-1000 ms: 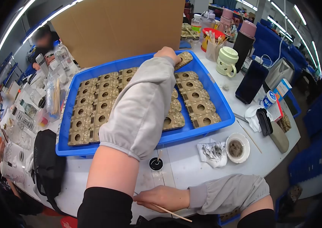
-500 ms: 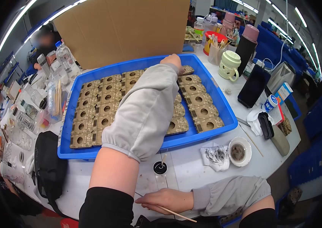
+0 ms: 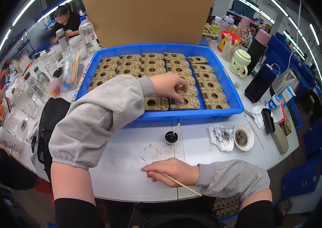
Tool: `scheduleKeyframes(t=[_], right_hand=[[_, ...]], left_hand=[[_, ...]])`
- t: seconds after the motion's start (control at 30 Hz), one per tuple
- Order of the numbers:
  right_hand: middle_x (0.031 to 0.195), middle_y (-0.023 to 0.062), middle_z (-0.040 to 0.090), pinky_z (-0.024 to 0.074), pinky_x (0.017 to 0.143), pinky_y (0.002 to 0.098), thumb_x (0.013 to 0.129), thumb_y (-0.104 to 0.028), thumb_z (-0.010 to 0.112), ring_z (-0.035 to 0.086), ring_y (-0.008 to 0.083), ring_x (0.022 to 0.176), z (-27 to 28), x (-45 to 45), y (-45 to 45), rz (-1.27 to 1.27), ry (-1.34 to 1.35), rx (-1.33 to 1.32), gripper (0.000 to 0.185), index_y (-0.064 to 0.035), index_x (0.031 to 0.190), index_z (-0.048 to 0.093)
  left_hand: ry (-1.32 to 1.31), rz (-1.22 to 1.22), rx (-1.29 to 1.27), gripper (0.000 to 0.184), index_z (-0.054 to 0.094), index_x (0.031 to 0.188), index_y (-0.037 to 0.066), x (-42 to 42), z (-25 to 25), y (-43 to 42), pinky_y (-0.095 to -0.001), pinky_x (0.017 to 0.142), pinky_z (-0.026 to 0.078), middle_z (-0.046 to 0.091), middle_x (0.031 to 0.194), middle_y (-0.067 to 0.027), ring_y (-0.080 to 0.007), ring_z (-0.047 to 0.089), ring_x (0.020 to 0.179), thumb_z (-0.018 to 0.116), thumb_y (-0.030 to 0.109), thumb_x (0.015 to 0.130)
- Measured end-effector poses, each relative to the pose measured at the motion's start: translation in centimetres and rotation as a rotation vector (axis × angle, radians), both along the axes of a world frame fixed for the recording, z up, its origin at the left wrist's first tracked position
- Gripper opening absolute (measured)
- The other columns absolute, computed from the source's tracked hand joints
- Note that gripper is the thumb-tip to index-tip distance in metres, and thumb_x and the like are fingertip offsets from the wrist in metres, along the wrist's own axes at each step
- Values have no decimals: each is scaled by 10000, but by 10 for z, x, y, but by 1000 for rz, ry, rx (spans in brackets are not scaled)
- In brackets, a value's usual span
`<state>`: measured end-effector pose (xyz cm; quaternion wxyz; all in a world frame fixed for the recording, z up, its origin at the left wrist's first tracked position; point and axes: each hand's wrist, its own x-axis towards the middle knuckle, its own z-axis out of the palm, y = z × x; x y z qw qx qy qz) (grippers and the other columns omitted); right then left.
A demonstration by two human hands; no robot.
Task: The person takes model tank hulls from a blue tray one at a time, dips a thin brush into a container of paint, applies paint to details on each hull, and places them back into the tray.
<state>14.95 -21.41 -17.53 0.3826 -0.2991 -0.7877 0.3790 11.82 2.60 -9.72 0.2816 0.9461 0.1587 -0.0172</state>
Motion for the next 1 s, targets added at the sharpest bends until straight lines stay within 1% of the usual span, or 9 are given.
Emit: scheduleKeyframes(t=[0.2, 0.3, 0.4, 0.47, 0.53, 0.63, 0.73, 0.8, 1.0], right_hand=[[813, 96, 662, 518, 575, 238, 860, 21, 537, 645, 175, 635, -1, -1, -5, -2, 10, 14, 188, 29, 1037, 600], [799, 97, 662, 514, 572, 236, 849, 45, 524, 644, 175, 627, -3, 0, -8, -5, 56, 5, 203, 34, 1034, 606], [798, 89, 660, 501, 548, 234, 839, 45, 521, 639, 167, 613, -1, 2, -12, -16, 96, -25, 218, 23, 1038, 607], [796, 80, 658, 489, 525, 231, 828, 45, 518, 634, 159, 599, 0, 2, -13, -30, 140, -49, 233, 13, 1041, 607], [771, 81, 656, 483, 519, 215, 797, 73, 535, 628, 151, 588, 5, 5, -15, -67, 140, 14, 248, 17, 1023, 619], [753, 86, 655, 477, 514, 201, 773, 95, 550, 618, 144, 572, 12, 14, -15, -172, 170, 123, 258, 25, 1010, 627], [763, 98, 654, 471, 509, 195, 751, 113, 555, 606, 147, 569, 13, 19, -8, -249, 298, 139, 293, 31, 1024, 622], [777, 105, 649, 454, 507, 192, 828, 57, 544, 605, 153, 604, 16, 23, -5, -360, 437, 133, 230, 35, 1047, 610], [789, 109, 640, 433, 509, 187, 909, -35, 525, 593, 142, 625, 25, 28, 8, -528, 648, 26, 199, 36, 1082, 594]], left_hand=[[-191, -183, 513, 323, 676, 963, 164, -5, -46, -11, -378, 725, 503, 583, 998, -135, -275, 554, 838, 737, 168, 646], [-311, -156, 499, 250, 642, 937, 85, -13, -30, -19, -357, 774, 454, 522, 971, -113, -248, 511, 815, 730, 125, 707], [-315, 39, 307, 210, 604, 886, 57, -38, 18, -46, -309, 719, 476, 555, 885, -93, -202, 529, 739, 730, 97, 723], [-647, 291, -98, 166, 555, 827, 43, -65, 26, -57, -228, 622, 475, 581, 782, -52, -142, 545, 654, 706, 53, 758], [-875, 354, -172, 275, 528, 808, 44, -93, 15, -66, -213, 513, 450, 588, 745, -38, -106, 529, 569, 766, 154, 726], [-1104, 454, -420, 291, 498, 824, 35, -127, -2, -106, -189, 527, 462, 576, 730, -38, -104, 539, 567, 764, 102, 729], [-1096, 497, -496, 326, 484, 868, 26, -152, -32, -123, -184, 542, 479, 562, 734, -41, -107, 551, 579, 770, 60, 715], [-885, 506, -503, 340, 458, 1011, 3, -163, -47, -134, -252, 684, 539, 605, 927, -136, -187, 639, 767, 670, -68, 755], [-850, 455, -677, 412, 424, 1064, 25, -167, -79, -163, -277, 699, 547, 577, 1038, -153, -216, 650, 801, 668, -72, 747]])
